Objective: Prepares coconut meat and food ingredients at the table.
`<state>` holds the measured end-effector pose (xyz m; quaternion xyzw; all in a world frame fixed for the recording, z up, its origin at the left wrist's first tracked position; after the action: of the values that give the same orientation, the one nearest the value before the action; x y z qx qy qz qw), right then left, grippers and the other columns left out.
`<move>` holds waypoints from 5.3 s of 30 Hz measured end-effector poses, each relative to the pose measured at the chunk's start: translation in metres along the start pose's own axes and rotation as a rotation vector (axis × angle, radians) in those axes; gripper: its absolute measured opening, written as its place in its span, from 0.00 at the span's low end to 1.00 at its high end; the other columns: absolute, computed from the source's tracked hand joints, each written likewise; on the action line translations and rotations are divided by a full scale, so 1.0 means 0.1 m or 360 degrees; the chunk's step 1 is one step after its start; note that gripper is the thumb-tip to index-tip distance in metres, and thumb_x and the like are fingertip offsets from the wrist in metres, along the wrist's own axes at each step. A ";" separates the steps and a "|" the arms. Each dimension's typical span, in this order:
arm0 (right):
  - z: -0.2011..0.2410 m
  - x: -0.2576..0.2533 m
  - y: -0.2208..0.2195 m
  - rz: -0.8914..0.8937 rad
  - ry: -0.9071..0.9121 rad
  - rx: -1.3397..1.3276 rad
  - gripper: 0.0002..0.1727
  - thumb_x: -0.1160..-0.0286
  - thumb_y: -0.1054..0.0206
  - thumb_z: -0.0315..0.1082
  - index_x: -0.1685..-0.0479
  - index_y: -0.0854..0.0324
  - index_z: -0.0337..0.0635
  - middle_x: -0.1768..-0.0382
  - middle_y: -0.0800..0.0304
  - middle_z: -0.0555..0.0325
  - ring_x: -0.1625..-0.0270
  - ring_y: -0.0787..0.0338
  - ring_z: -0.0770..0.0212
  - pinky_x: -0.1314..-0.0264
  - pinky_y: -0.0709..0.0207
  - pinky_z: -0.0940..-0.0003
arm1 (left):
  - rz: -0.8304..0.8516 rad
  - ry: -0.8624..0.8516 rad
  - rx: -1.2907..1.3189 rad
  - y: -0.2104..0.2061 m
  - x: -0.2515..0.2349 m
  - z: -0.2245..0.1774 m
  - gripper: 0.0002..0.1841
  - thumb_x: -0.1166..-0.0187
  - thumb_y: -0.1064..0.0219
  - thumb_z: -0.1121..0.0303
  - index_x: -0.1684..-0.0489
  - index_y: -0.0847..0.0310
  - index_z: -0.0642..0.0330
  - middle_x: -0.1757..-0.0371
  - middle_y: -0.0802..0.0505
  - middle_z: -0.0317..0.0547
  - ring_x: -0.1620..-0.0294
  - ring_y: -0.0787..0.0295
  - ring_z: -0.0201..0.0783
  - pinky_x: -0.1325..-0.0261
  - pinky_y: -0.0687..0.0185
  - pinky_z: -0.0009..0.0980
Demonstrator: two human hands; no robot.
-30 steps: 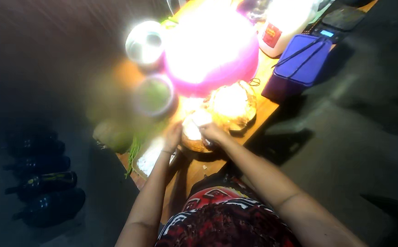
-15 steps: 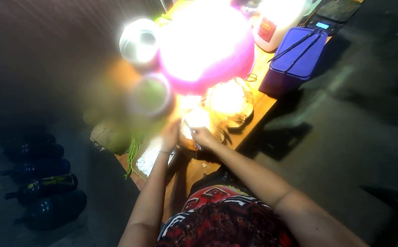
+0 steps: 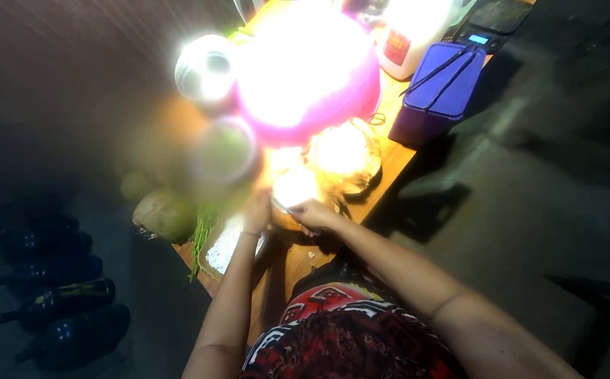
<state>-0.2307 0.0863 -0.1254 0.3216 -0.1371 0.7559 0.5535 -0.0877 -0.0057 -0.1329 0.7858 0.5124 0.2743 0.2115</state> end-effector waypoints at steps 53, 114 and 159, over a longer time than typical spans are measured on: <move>-0.02 0.02 0.17 0.0051 0.0028 0.0036 0.19 0.07 0.44 0.37 0.26 0.19 0.45 0.75 0.17 0.54 0.83 0.22 0.67 0.78 0.24 0.70 | -0.0060 0.0050 0.0144 0.00 -0.03 0.07 0.18 0.05 0.54 0.63 0.34 0.24 0.64 0.62 0.15 0.52 0.68 0.21 0.41 0.59 0.23 0.43; 0.14 -0.18 0.33 0.0282 0.0173 -0.0001 0.20 0.06 0.45 0.37 0.24 0.20 0.44 0.76 0.19 0.57 0.83 0.24 0.69 0.78 0.25 0.73 | -0.0137 0.0029 0.0084 0.13 -0.09 0.16 0.12 0.13 0.40 0.70 0.41 0.20 0.69 0.60 0.11 0.49 0.66 0.17 0.33 0.56 0.18 0.36; 0.10 -0.11 0.16 0.0040 0.0186 -0.0123 0.22 0.07 0.44 0.36 0.18 0.23 0.47 0.76 0.18 0.57 0.85 0.25 0.69 0.80 0.26 0.73 | -0.0019 -0.0015 0.0114 0.12 -0.07 0.10 0.18 0.10 0.43 0.68 0.28 0.21 0.64 0.54 0.07 0.55 0.62 0.13 0.40 0.52 0.16 0.42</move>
<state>-0.2401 0.0670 -0.1225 0.2536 -0.1376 0.7744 0.5631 -0.0756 -0.0172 -0.1349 0.7910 0.5256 0.2508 0.1874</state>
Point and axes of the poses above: each hand's wrist, its own x-axis away from the middle knuckle, its own y-axis out of the back of the hand, z = x × y, the point moved 7 cm from there along -x, towards the middle knuckle
